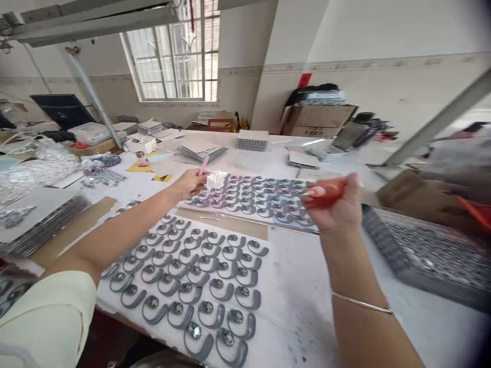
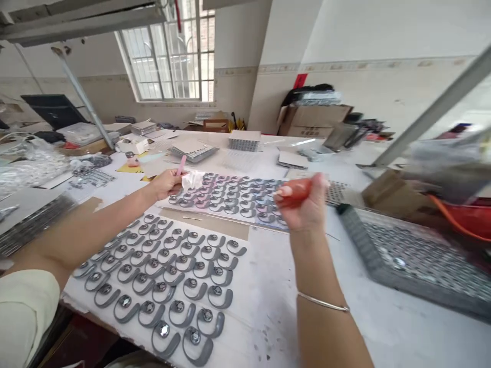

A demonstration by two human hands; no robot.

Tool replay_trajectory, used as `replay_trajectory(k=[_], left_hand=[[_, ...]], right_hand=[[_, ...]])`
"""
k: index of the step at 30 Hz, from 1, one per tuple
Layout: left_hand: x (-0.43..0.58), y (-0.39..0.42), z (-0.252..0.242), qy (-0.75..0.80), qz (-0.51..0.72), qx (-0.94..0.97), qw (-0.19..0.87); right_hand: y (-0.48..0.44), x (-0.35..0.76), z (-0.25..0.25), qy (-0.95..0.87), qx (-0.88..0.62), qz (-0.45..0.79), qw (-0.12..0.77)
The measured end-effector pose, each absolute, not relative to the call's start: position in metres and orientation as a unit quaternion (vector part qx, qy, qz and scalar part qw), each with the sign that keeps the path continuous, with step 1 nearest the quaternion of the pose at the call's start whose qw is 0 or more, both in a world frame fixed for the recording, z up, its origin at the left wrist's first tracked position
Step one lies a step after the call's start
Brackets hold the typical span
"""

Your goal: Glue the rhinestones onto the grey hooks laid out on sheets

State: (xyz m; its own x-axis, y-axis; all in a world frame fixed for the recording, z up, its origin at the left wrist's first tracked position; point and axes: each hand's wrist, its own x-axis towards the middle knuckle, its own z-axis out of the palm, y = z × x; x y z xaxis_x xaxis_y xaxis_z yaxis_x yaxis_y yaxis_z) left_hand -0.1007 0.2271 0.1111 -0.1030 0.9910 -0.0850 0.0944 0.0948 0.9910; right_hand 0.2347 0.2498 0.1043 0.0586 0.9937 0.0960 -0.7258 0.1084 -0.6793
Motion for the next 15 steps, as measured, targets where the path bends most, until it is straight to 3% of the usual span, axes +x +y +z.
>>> replay_trajectory(k=[7, 15], left_hand=[[0.01, 0.21, 0.111, 0.439, 0.385, 0.501, 0.639], [0.047, 0.199, 0.111, 0.408, 0.355, 0.477, 0.693]], right_hand=[[0.192, 0.196, 0.137, -0.375, -0.272, 0.484, 0.743], [0.187, 0.205, 0.14, -0.393, -0.288, 0.434, 0.758]])
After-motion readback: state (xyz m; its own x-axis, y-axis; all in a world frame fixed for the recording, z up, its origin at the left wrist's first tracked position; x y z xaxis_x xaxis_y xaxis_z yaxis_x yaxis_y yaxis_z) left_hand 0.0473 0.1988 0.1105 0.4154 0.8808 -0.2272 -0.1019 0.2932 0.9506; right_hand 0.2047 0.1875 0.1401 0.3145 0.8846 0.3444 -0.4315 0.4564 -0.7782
